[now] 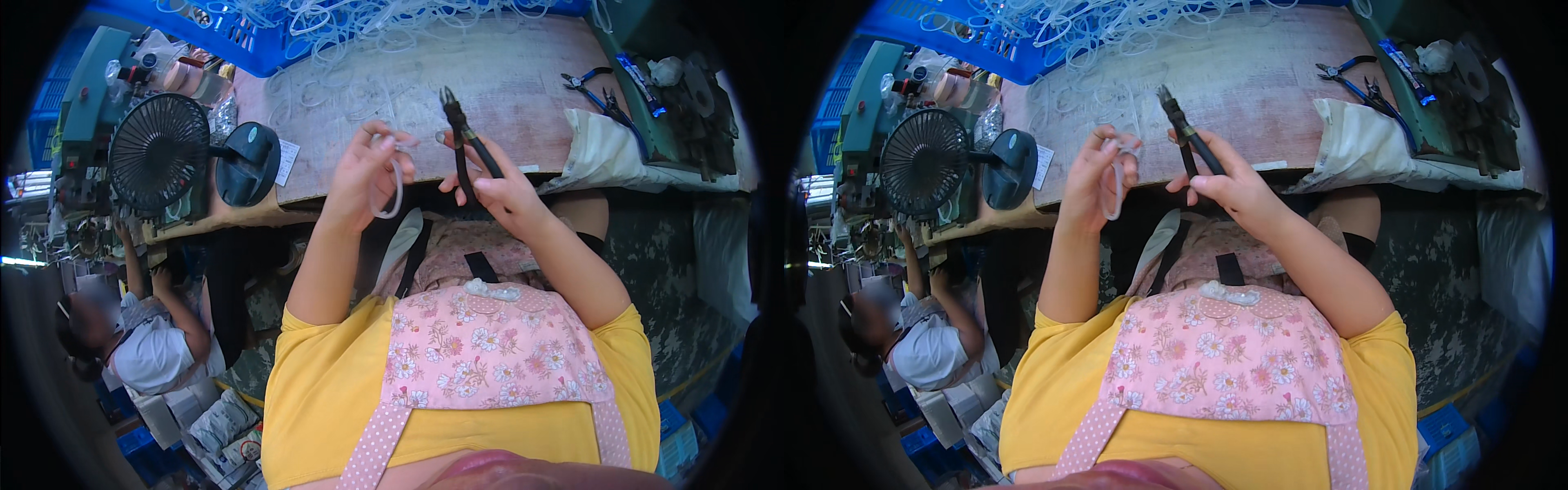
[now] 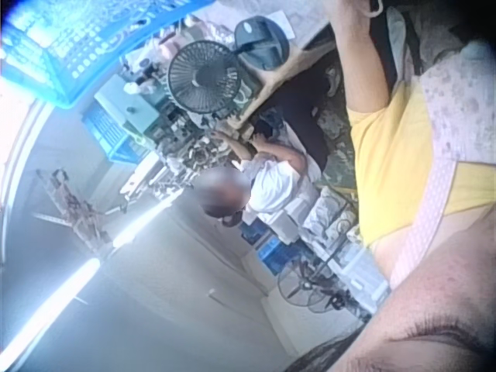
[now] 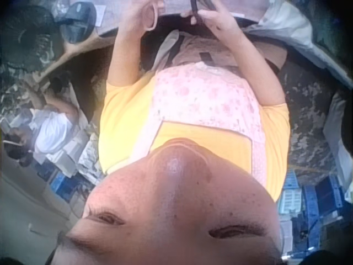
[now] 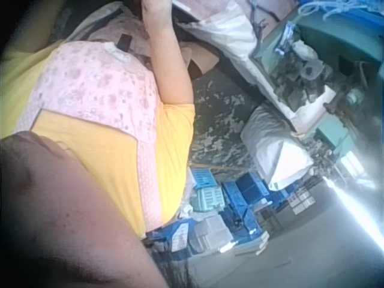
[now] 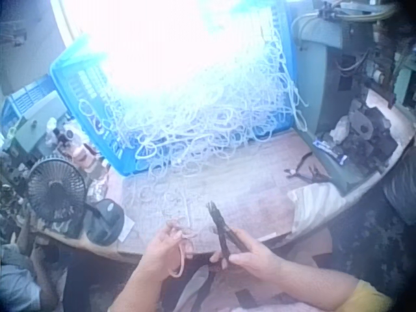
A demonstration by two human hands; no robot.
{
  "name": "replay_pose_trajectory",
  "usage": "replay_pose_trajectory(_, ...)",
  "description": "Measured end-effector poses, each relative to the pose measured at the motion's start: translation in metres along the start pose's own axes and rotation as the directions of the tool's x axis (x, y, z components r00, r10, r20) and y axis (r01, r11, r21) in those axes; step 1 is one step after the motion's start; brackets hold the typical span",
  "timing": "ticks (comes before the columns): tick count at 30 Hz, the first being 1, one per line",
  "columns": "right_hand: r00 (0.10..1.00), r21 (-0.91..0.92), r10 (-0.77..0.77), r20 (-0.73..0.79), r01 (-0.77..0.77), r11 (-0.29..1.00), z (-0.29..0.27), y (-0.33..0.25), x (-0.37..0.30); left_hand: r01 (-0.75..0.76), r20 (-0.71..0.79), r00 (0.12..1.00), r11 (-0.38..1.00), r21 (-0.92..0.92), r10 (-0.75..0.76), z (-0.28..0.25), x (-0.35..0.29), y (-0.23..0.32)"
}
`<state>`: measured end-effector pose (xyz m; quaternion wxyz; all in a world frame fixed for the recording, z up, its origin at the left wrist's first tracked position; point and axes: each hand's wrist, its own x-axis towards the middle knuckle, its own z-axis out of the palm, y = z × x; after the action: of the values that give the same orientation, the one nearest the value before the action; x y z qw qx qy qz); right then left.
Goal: The person repeatedly picks up clear plastic cable loops from a blue basket, uses pliers to trim the ends, and places the trimmed pieces on the table. The process is continuous and repetitive throughout the clip.
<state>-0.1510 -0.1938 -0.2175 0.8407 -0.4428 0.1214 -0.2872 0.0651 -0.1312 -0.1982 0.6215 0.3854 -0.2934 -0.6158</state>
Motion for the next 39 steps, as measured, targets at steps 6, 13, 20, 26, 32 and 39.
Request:
replay_pose_trajectory(6, 0.984, 0.469, -0.122, 0.128, 0.048, 0.882, -0.007, -0.022, -0.024, 0.006, 0.151, 0.985, 0.905, 0.426, -0.078, 0.031, -0.004, -0.032)
replay_pose_trajectory(13, 0.985, 0.125, -0.153, -0.076, 0.162, 0.979, 0.007, -0.048, -0.04, -0.552, 0.466, 0.778, 0.104, 0.827, 0.421, 0.057, -0.006, -0.054)
replay_pose_trajectory(20, 0.95, -0.959, -0.296, 0.101, 0.172, 0.226, 0.027, -0.046, -0.054, -0.442, -0.081, 0.891, 0.812, -0.38, 0.447, 0.049, -0.006, -0.039)
replay_pose_trajectory(26, 0.937, -0.967, -0.24, 0.255, 0.247, -0.059, 0.032, -0.036, -0.06, -0.498, -0.163, 0.861, 0.733, -0.464, 0.482, 0.061, -0.008, -0.036)
replay_pose_trajectory(32, 0.939, -0.967, -0.237, 0.251, 0.23, -0.111, 0.037, -0.038, -0.06, -0.555, -0.167, 0.823, 0.706, -0.44, 0.543, 0.059, -0.011, -0.035)
replay_pose_trajectory(39, 0.94, -0.966, -0.231, 0.251, 0.228, -0.119, 0.037, -0.035, -0.059, -0.577, -0.136, 0.803, 0.697, -0.427, 0.581, 0.061, -0.012, -0.034)
